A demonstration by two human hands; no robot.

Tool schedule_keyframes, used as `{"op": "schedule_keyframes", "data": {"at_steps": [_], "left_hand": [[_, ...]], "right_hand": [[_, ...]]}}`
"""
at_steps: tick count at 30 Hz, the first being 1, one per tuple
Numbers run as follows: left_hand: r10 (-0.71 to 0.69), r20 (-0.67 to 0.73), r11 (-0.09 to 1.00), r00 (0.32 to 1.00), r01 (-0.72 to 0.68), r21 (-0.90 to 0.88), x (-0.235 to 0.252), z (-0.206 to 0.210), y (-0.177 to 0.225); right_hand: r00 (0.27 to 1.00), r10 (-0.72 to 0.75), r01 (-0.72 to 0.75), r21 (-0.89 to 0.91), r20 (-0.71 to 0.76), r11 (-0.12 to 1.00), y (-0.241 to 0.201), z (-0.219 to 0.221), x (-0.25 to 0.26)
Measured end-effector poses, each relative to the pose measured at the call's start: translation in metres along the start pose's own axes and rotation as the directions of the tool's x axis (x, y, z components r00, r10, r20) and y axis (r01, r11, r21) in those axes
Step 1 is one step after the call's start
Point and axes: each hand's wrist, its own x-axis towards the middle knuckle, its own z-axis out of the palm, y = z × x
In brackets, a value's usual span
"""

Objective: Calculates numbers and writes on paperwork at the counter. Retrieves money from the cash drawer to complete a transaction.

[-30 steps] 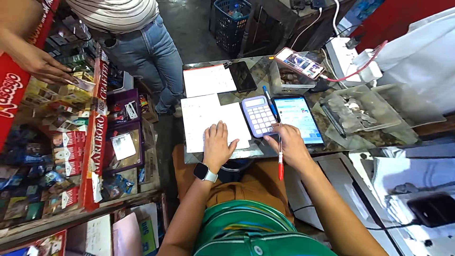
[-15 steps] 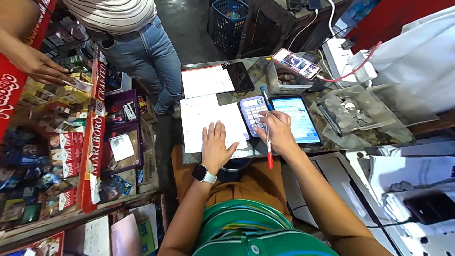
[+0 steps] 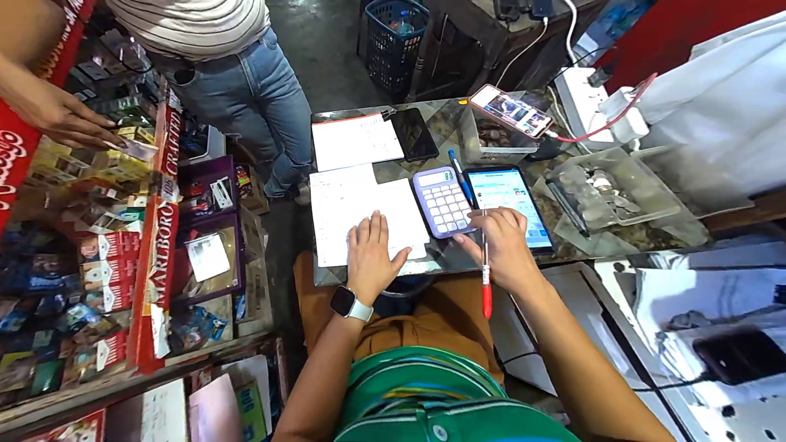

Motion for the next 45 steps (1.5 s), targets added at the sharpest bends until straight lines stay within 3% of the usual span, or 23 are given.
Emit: {"op": "schedule_keyframes", "data": {"at_steps": [2,6,10,15,22,29,32,42,45], "left_hand": [[0.008,-0.020,1.000,1.000,-0.008,0.002,0.000,0.001,0.000],[0.021,-0.063,1.000,0.998,-0.021,0.003,-0.001,0.004,-0.001],[0.051,-0.101,0.999,0.994,-0.051,0.011,-0.003,0.004,0.001],[0.052,-0.104,0.999,0.993,-0.051,0.013,-0.003,0.004,0.001],[0.032,-0.075,0.999,0.997,-0.030,0.022,-0.001,0.006,-0.001],[0.019,-0.062,1.000,0.998,-0.018,0.011,-0.001,0.005,0.000],[0.014,-0.057,1.000,0.998,-0.014,0.007,-0.001,0.004,0.001],[0.022,-0.058,1.000,0.998,-0.021,0.018,-0.001,0.003,0.000],[0.020,-0.045,1.000,0.999,-0.019,0.022,-0.001,0.002,0.001]], "right_hand": [[0.999,0.010,-0.010,-0.007,-0.034,1.000,0.002,-0.002,-0.002],[0.991,0.097,-0.100,0.032,0.090,0.994,0.009,0.014,-0.011],[0.991,0.115,-0.119,0.052,0.070,0.992,0.010,0.017,-0.013],[0.996,0.088,-0.089,0.023,0.031,0.996,0.008,0.019,-0.008],[0.990,0.102,-0.105,0.026,0.101,0.994,0.010,0.024,0.016],[0.987,-0.066,0.058,0.054,0.147,0.997,-0.005,0.031,0.008],[0.997,-0.038,0.035,0.040,0.066,0.999,-0.002,0.022,0.000],[0.987,0.032,-0.035,0.021,0.160,0.999,0.006,0.031,0.018],[0.996,0.016,-0.019,0.035,0.084,0.999,0.006,0.023,0.021]]}}
